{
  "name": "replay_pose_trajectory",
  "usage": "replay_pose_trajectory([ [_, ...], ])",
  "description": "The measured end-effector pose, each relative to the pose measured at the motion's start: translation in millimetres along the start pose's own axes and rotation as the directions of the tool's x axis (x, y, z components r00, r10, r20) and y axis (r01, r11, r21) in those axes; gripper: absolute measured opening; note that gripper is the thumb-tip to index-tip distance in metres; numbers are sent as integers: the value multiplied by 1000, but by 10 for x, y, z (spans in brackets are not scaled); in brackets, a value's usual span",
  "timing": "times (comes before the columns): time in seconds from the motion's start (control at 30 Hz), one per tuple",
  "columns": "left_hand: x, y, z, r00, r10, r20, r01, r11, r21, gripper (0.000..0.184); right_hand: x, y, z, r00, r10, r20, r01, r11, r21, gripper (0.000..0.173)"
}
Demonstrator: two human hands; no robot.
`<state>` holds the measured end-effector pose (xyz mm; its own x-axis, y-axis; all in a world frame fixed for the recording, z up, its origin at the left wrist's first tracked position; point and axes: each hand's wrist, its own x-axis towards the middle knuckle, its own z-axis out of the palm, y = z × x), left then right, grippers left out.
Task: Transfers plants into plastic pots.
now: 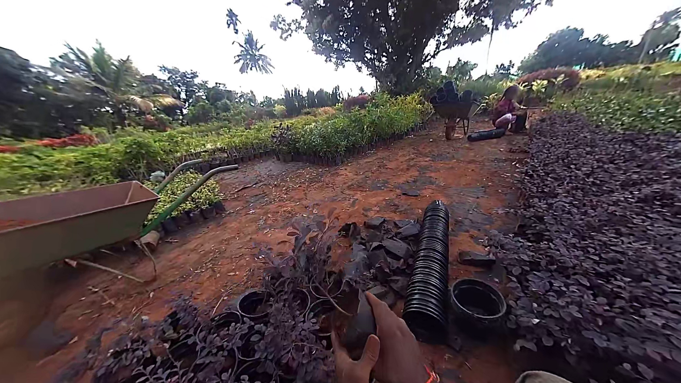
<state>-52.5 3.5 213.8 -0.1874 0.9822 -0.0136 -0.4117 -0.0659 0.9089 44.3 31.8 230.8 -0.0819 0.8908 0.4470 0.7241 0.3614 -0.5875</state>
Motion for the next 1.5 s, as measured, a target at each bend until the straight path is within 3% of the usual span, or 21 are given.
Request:
replay_pose_trajectory([
  [0.1,5,-20,-62,998,-20,-63,15,998,-67,95,-133,-111,-73,988,12,151,-5,999,-43,93],
  [0.2,107,16,-247,996,34,-86,-46,989,-143,78,45,78,-299,927,-100,362,20,975,220,112],
  [0.3,110,120,-295,996,82,-21,-84,986,-141,93,165,154,-394,879,-122,460,-82,913,399,135],
  [0.37,83,113,-263,992,123,20,-120,986,-118,107,95,184,-236,857,-131,498,-148,864,482,114],
  [0.43,126,85,-273,990,132,47,-129,990,-56,112,24,231,-67,876,-71,477,-167,883,439,92],
  [0.57,180,5,-215,997,73,26,-76,993,87,117,17,217,8,917,111,382,-167,979,115,71],
  [0.67,168,-104,-170,998,36,-60,-34,999,28,111,-45,88,-62,939,127,320,-106,991,-82,63],
  [0.73,177,-111,-209,996,7,-86,-14,996,-86,98,-39,73,-149,919,67,389,-34,995,-90,77],
  [0.8,197,-78,-271,997,-6,-70,-7,983,-184,90,47,143,-290,843,-19,537,8,1000,22,107],
  [0.87,191,-13,-315,1000,18,-8,-19,975,-221,92,144,221,-372,788,-89,609,-47,978,203,130],
  [0.9,173,11,-311,999,36,20,-31,976,-217,96,165,248,-352,790,-111,603,-90,952,292,131],
  [0.93,150,26,-297,997,58,50,-47,980,-193,100,150,277,-278,813,-129,568,-123,915,384,122],
  [0.97,138,28,-293,993,83,87,-71,989,-132,105,109,311,-174,845,-133,517,-145,875,461,103],
  [1.03,185,20,-320,987,81,141,-78,997,-28,112,43,373,-25,890,-101,445,-139,869,476,77],
  [1.13,179,63,-242,997,16,82,-24,995,97,110,34,239,-15,909,131,395,-212,963,168,70],
  [1.2,122,32,-166,999,13,31,-18,985,171,121,-10,97,-29,899,263,351,-267,963,-36,69],
  [1.27,113,-13,-160,999,28,-23,-25,991,132,118,-107,21,-57,904,237,355,-225,972,-75,79],
  [1.33,138,-3,-219,999,30,-44,-28,999,41,106,-127,35,-163,870,122,479,-133,991,-11,102],
  [1.43,179,49,-308,999,39,24,-38,998,-47,104,60,230,-244,840,-42,541,-119,959,258,130],
  [1.5,122,86,-269,996,48,70,-45,998,-43,110,103,238,-235,835,-57,547,-190,903,385,130],
])
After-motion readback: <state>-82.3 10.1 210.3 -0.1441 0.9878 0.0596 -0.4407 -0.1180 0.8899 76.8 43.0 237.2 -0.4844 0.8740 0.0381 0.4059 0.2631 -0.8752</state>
